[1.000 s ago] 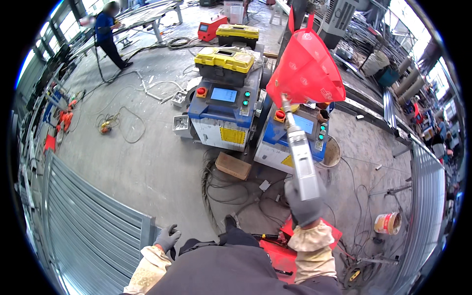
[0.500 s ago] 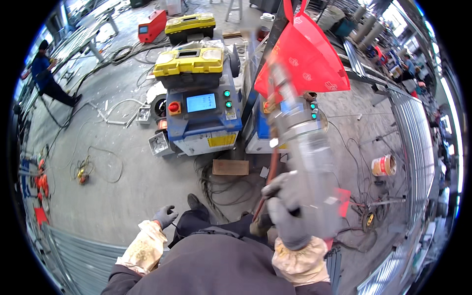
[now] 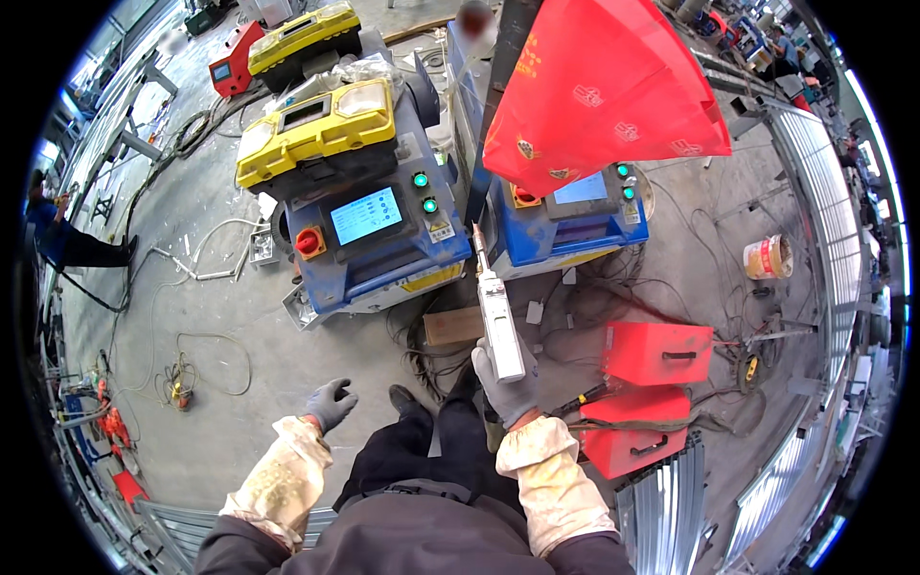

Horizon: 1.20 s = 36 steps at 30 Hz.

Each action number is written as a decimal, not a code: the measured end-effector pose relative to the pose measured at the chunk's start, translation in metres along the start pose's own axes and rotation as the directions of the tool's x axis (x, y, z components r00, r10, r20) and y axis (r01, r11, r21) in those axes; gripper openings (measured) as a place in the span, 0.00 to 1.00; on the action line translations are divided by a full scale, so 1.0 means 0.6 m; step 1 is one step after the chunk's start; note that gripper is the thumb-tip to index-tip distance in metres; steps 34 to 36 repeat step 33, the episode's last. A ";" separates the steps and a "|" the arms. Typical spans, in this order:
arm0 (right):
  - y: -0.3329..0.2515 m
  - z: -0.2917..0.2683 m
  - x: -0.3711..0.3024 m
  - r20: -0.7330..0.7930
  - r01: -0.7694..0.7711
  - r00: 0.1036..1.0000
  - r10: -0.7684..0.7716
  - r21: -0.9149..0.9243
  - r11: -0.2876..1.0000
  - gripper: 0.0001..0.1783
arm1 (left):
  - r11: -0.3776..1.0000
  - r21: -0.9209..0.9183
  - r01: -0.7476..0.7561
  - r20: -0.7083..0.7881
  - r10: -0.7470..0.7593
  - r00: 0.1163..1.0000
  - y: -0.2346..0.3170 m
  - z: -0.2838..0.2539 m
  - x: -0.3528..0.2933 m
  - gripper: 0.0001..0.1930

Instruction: The person welds a large curved metal frame using a handheld welding gun, repeatedly striking the tool to generate sparks and adjusting the nozzle with pliers. The person moves along the frame, welding at multiple points and briefly repositioning the frame before continuing.

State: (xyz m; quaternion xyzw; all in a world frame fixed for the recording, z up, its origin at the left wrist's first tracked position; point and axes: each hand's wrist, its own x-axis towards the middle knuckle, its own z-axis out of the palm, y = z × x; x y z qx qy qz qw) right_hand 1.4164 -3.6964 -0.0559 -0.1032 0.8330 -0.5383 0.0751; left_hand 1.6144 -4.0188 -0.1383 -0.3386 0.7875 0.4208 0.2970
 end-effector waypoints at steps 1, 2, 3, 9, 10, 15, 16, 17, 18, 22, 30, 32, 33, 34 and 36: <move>0.014 0.009 0.014 -0.017 0.063 0.998 -0.063 0.012 0.998 0.13 | 0.997 -0.082 -0.009 0.000 0.010 1.000 0.027 0.007 0.001 0.30; 0.023 0.015 0.023 -0.022 0.019 1.000 -0.018 0.039 0.999 0.14 | 0.985 -0.172 -0.021 0.001 0.021 1.000 0.046 0.012 0.006 0.29; 0.028 0.026 0.031 -0.027 -0.026 0.999 0.027 0.066 0.998 0.14 | 0.965 -0.243 -0.104 -0.050 0.095 0.994 0.019 0.036 0.038 0.28; 0.160 0.089 0.048 -0.044 -0.035 0.998 0.033 -0.033 0.999 0.22 | 0.912 -0.029 -0.409 -0.374 0.370 0.851 0.102 0.021 0.134 0.24; 0.168 0.097 0.048 -0.021 -0.068 0.998 0.067 -0.018 0.998 0.24 | 0.875 0.001 -0.484 -0.417 0.441 0.795 0.105 0.013 0.159 0.23; 0.196 0.132 0.053 0.075 -0.145 0.987 0.145 -0.004 0.989 0.33 | 0.702 0.388 -0.597 -0.465 0.708 0.532 0.161 -0.049 0.270 0.20; 0.203 0.139 0.053 0.071 -0.146 0.986 0.148 -0.026 0.989 0.33 | 0.685 0.410 -0.602 -0.465 0.725 0.508 0.172 -0.060 0.286 0.20; 0.209 0.146 0.052 0.069 -0.148 0.986 0.151 -0.049 0.988 0.33 | 0.686 0.409 -0.601 -0.459 0.724 0.514 0.176 -0.065 0.299 0.20; 0.215 0.152 0.049 0.068 -0.149 0.986 0.153 -0.071 0.986 0.32 | 0.690 0.409 -0.597 -0.452 0.722 0.525 0.171 -0.066 0.309 0.20; 0.231 0.180 0.027 0.029 -0.226 0.973 0.230 -0.102 0.969 0.31 | 0.662 0.456 -0.595 -0.436 0.749 0.499 0.172 -0.073 0.337 0.18; 0.217 0.189 0.039 0.020 -0.220 0.973 0.231 -0.231 0.948 0.27 | 0.667 0.507 -0.546 -0.457 0.745 0.486 0.180 -0.065 0.345 0.17; 0.223 0.195 0.033 0.017 -0.348 0.937 0.350 -0.065 0.935 0.27 | 0.675 0.510 -0.532 -0.456 0.737 0.499 0.181 -0.068 0.341 0.18; 0.224 0.196 0.031 0.022 -0.349 0.936 0.351 -0.063 0.935 0.27 | 0.683 0.511 -0.522 -0.454 0.730 0.511 0.182 -0.068 0.339 0.18; 0.224 0.196 0.031 0.022 -0.349 0.936 0.351 -0.063 0.935 0.27 | 0.683 0.511 -0.522 -0.454 0.730 0.511 0.182 -0.068 0.339 0.18; 0.224 0.196 0.031 0.022 -0.349 0.936 0.351 -0.063 0.935 0.27 | 0.683 0.511 -0.522 -0.454 0.730 0.511 0.182 -0.068 0.339 0.18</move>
